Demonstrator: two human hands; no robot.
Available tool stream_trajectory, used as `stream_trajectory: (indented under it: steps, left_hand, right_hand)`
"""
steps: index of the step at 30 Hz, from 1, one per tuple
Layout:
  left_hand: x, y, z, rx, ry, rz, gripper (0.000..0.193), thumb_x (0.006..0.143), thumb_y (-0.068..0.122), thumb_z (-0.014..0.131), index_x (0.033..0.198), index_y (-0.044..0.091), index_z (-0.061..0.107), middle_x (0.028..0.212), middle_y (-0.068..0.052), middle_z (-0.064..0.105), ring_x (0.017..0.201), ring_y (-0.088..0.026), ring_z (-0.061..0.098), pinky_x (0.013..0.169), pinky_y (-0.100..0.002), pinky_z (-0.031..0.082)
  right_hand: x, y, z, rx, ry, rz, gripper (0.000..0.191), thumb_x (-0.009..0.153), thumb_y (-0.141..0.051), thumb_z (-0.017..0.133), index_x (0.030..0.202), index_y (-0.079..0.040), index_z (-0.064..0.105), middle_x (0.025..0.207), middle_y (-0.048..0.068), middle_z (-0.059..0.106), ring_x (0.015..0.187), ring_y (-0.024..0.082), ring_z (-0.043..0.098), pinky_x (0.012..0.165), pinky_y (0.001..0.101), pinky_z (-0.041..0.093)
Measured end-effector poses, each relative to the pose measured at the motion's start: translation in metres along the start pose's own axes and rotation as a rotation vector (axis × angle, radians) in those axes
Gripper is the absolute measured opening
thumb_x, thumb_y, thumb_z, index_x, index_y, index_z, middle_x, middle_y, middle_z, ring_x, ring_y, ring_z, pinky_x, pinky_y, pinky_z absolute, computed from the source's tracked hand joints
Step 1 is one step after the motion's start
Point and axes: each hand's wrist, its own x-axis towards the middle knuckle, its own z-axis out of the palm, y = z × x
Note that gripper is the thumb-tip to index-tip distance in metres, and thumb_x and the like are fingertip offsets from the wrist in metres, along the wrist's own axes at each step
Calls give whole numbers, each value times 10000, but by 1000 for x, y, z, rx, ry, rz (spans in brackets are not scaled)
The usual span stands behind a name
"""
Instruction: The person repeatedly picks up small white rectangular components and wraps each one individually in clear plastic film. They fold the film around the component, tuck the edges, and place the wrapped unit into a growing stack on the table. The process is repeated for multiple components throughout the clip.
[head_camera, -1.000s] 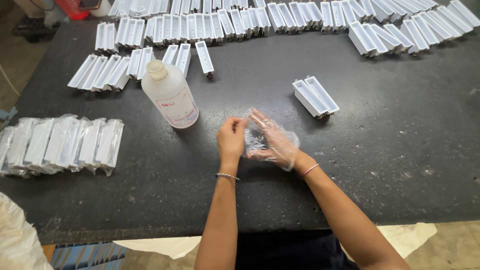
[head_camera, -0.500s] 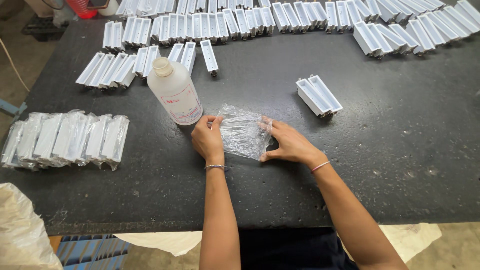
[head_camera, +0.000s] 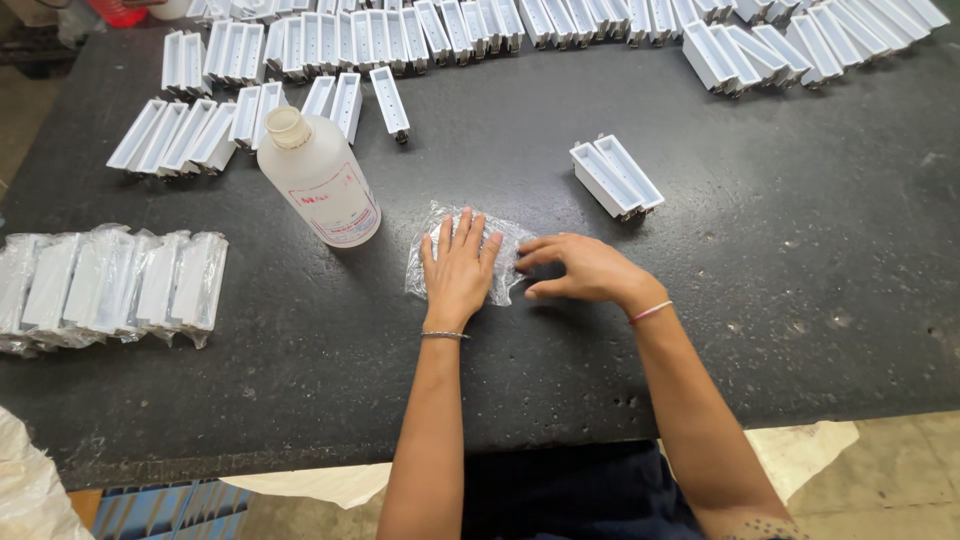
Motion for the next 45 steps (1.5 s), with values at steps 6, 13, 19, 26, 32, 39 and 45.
stream_trajectory:
  steps: [6,13,19,26,32,39,45]
  left_hand:
    - [0,6,-7,-49,-40,-33,713,1012,623,303,1503,134,471,1637,-66,338,1549,-288,169,1227,-543,1]
    - [1,2,-3,-116,-32,-12,602,1050,510,250,1515,195,469,1632,-36,356,1557,-280,174,1242,-555,-4]
    - [2,-3,12,88,-1,44,551,1053,441,311,1532,193,427,1656,-33,300,1542,-285,178,1222,-575,32]
    - [3,-9,19,177,8,69,581,1045,467,350,1563,206,374,1666,-29,265,1550,-280,149,1219,-580,35]
    - [2,-5,18,169,-5,39,589,1041,489,336,1564,220,360,1662,-19,257,1546,-272,137,1222,-563,22]
    - [2,-2,14,160,-14,30,591,1050,502,305,1563,216,372,1666,-30,258,1548,-272,153,1227,-558,39]
    - [0,-4,13,159,7,34,613,1045,515,297,1568,204,366,1665,-28,265,1545,-280,160,1224,-557,47]
  right_hand:
    - [-13,-7,-18,-19,-4,-13,366,767,-401,768,1018,-138,815,1180,15,745,1150,245,649,1031,393,453]
    - [0,-3,5,314,221,189,341,907,-367,682,1010,-57,779,1029,87,777,946,211,729,862,337,570]
    - [31,17,50,1079,151,398,422,988,-383,590,1080,22,659,963,130,742,817,162,745,750,277,627]
    - [35,35,51,1252,371,357,229,945,-163,697,1053,34,656,943,126,709,789,167,713,727,275,620]
    - [26,7,35,980,252,519,290,965,-288,647,987,0,678,848,96,741,675,140,726,613,240,607]
    - [29,6,49,962,249,364,239,877,-215,767,910,-6,656,735,49,707,589,95,637,493,226,514]
    - [8,27,12,941,98,415,200,886,-205,762,916,-26,680,721,43,685,563,78,613,479,214,488]
